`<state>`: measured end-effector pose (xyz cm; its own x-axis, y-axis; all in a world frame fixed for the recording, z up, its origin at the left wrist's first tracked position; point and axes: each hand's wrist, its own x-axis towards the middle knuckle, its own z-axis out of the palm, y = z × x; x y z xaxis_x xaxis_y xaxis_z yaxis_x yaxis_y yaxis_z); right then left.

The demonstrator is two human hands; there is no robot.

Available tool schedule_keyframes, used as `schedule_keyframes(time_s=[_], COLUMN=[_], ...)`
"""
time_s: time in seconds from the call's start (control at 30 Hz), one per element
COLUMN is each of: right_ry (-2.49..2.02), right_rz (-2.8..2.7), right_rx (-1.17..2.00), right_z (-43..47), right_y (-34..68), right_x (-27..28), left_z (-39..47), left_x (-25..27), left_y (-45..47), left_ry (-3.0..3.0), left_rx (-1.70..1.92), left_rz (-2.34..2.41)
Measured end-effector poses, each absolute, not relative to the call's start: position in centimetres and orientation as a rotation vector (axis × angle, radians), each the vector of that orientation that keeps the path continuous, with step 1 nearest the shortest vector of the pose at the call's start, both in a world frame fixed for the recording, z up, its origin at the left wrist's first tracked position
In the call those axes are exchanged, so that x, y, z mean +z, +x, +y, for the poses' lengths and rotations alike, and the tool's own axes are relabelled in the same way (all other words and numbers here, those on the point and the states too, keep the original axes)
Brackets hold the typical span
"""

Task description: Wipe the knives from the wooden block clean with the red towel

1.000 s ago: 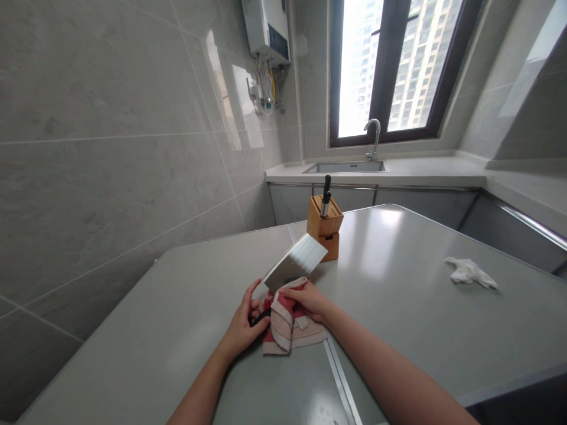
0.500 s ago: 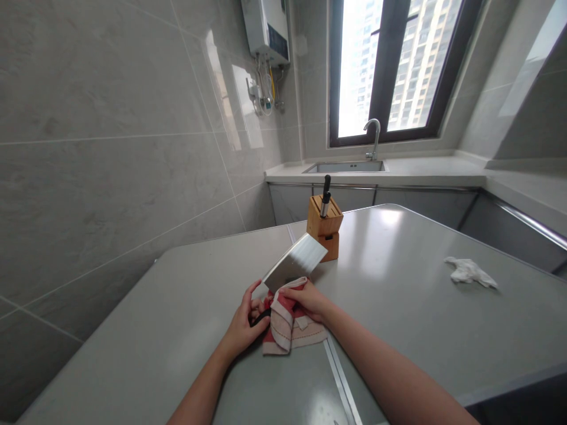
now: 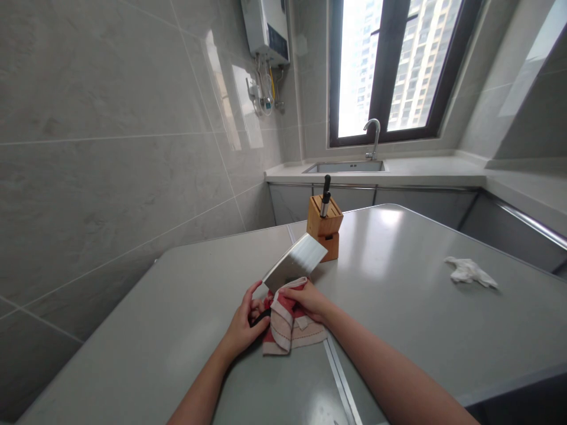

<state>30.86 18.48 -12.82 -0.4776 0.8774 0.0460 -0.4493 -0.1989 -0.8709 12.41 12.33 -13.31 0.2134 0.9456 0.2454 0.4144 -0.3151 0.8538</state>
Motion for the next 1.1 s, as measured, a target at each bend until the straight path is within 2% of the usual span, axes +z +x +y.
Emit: schedule_keyframes(time_s=[0.4,1.1], right_ry=[-0.645,-0.516], right_rz=[-0.987,-0.658], right_rx=[1.832,1.643], right_z=[18.6,21.7], right_y=[30.6,32.5], right_x=[-13.4,-13.8], left_z=[12.5,12.2], left_x=[-13.4,-12.7], left_y=[12.3,12.5], left_ry=[1.859,1.912], left_rx=[1.018,1.012], left_rz=[1.273,1.48])
